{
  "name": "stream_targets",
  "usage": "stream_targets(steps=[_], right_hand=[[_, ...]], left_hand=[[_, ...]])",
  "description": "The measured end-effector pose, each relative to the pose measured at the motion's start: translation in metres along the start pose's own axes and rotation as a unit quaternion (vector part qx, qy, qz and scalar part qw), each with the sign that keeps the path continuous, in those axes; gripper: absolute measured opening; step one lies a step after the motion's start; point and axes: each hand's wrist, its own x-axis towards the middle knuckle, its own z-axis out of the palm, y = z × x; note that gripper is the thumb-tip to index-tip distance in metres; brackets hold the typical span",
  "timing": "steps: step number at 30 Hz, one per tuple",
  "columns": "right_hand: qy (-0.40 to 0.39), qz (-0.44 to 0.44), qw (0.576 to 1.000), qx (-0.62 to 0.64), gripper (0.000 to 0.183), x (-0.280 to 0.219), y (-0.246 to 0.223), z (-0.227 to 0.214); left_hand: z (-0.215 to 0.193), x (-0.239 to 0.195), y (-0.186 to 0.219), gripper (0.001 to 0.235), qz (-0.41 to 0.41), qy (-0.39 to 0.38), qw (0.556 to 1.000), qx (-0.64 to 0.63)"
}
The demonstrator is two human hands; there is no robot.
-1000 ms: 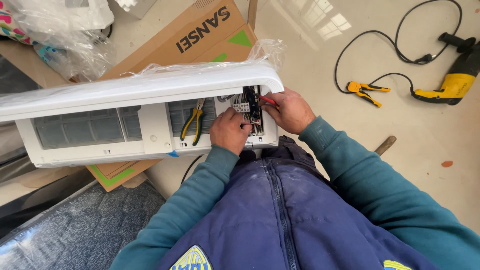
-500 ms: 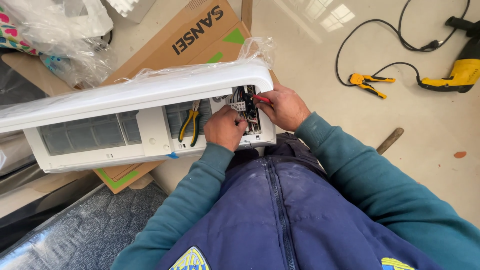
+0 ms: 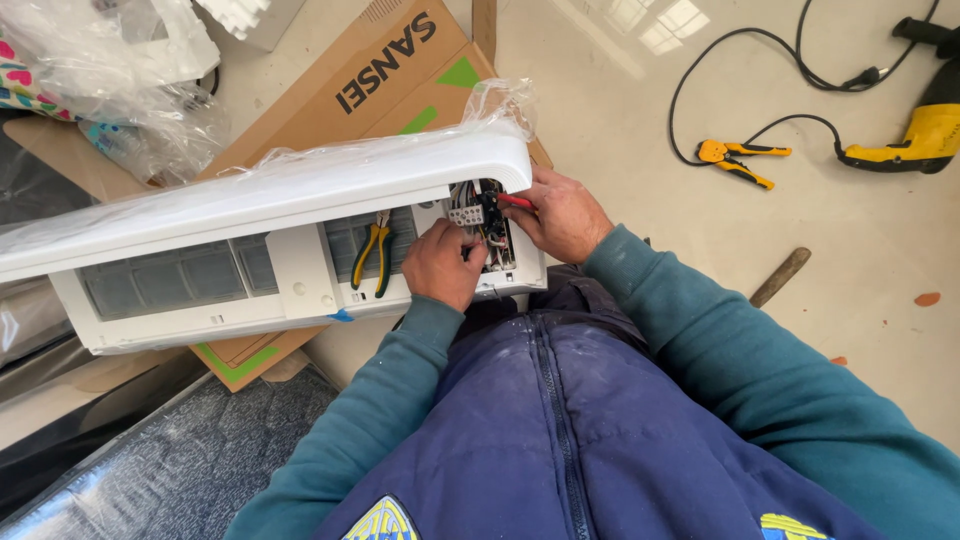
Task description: The person works on the internal wiring of a white air conditioner unit, using a screwdriver to tighten connections on a terminal block. They also use pliers to manipulate wires and remove a small white plastic cover from the unit's interior.
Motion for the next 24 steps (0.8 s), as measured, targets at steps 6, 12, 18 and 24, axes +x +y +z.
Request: stream_targets(steps=[6, 12, 18, 24], right_hand=[[-0.003, 0.011, 1.000, -0.006, 0.023, 0.001, 0.002, 0.000], [0.008, 0.006, 1.000, 0.007, 0.022, 0.000, 0.001, 0.002], [0.020, -0.011, 1.000, 0.006, 0.022, 0.001, -0.003, 0.000], [0.019, 0.001, 0.999, -0.040, 0.016, -0.001, -0.003, 0.006]], left_hand=[[0.003, -0.002, -0.002, 0.014, 0.023, 0.025, 0.999, 0.010], [0.006, -0.002, -0.005, 0.016, 0.041, 0.017, 0.999, 0.024], [0.009, -0.004, -0.008, 0.013, 0.038, -0.014, 0.998, 0.039], [0.011, -0.003, 0.004, 0.017, 0.013, 0.013, 0.997, 0.076]])
